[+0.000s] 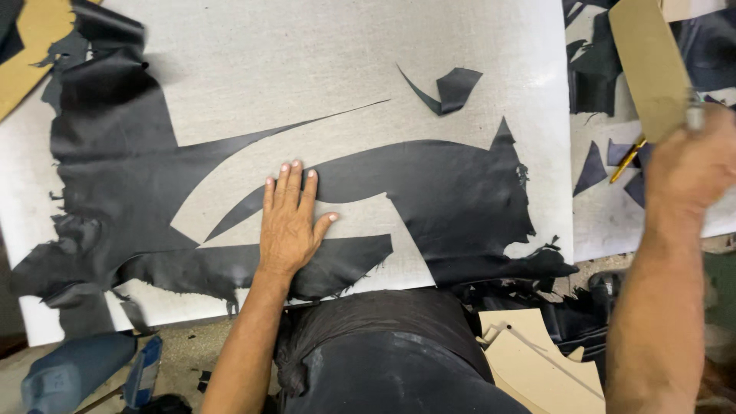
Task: The person places a cardboard template on a large sheet of black leather and uses a utility knife to cut the leather along the template edges. After removing the template, the person cuts additional leather pieces using different templates and a straight edge, then sets the cut pieces aside.
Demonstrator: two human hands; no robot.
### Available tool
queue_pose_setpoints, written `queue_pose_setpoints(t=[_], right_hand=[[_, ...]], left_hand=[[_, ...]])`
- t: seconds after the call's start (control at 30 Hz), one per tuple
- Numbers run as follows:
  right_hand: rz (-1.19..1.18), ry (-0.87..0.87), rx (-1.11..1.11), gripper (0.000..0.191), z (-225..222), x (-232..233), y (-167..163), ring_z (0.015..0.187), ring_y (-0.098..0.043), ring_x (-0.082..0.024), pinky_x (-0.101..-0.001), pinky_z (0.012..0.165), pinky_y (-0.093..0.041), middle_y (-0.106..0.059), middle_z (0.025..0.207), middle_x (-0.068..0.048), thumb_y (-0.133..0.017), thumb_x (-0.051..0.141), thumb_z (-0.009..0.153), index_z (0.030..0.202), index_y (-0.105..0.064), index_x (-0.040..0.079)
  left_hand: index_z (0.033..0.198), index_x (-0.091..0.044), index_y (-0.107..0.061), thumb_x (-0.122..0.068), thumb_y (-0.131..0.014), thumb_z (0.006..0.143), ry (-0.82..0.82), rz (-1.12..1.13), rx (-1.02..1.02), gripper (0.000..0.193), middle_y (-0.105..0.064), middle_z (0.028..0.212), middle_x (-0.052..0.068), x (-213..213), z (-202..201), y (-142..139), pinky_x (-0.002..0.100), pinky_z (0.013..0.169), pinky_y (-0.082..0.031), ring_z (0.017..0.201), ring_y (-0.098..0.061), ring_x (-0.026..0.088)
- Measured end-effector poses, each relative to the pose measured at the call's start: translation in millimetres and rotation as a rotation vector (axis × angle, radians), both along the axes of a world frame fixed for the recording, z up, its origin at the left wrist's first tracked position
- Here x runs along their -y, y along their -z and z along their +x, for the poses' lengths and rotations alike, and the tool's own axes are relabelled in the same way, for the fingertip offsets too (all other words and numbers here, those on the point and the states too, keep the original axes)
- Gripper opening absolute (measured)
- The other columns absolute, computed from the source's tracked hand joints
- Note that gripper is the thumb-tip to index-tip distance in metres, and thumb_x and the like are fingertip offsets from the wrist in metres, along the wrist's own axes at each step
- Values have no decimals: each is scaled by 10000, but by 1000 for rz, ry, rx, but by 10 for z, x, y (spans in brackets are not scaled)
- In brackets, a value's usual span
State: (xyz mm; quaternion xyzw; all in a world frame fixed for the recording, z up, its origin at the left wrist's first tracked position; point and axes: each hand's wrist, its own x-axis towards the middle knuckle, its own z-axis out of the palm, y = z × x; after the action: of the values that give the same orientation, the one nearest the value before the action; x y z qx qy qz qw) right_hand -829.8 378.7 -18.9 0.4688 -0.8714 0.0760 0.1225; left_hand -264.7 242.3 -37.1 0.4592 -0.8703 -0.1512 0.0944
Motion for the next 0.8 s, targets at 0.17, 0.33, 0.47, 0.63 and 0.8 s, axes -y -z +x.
queue_pose_setpoints(t=[0.17, 0.33, 0.47, 0.63, 0.8], right_hand=[[-89, -41, 447, 170, 448, -158, -261, 794, -652, -262, -391, 738, -526, -679, 853, -144, -611, 65, 1048, 1149, -735, 10], [-117, -162, 725, 182, 1685, 325, -149, 740, -586, -229, -387, 693, -478, -640, 807, -117, -601, 81, 1086, 1190, -744, 39], [97, -99, 761, 214, 2263, 744, -177, 743, -649, -328, -453, 721, -502, -676, 819, -165, -608, 141, 1045, 1193, -754, 91], [-62, -296, 434, 263, 2360, 612, -307, 1002, -661, -418, -487, 888, -521, -693, 1147, -218, -670, 100, 998, 1243, -742, 37], [-266, -192, 444, 402, 2285, 135, -285, 1051, -660, -403, -452, 893, -524, -657, 1196, -238, -749, 101, 952, 1316, -667, -50]], left_hand=[[1507, 5, -504, -201, -649, 1020, -133, -7, -257, 548, -495, 1565, 190, 19, 90, 24, 509, 1282, -268, 1522, -400, 344], [1423, -32, -580, -99, -654, 957, -179, 55, -401, 477, -592, 1452, 138, 188, 79, -80, 458, 1181, -415, 1380, -538, 315], [1360, -40, -616, -174, -737, 864, 120, 12, -308, 528, -589, 1415, 137, 321, -91, -214, 468, 1106, -392, 1306, -510, 322], [1268, -131, -708, -238, -770, 873, 155, -25, -204, 414, -599, 1438, 38, 338, -253, -217, 457, 1061, -383, 1238, -528, 274], [1311, -130, -678, -282, -768, 888, 175, -38, -212, 458, -557, 1485, 51, 352, -181, -141, 477, 1068, -374, 1270, -522, 296]])
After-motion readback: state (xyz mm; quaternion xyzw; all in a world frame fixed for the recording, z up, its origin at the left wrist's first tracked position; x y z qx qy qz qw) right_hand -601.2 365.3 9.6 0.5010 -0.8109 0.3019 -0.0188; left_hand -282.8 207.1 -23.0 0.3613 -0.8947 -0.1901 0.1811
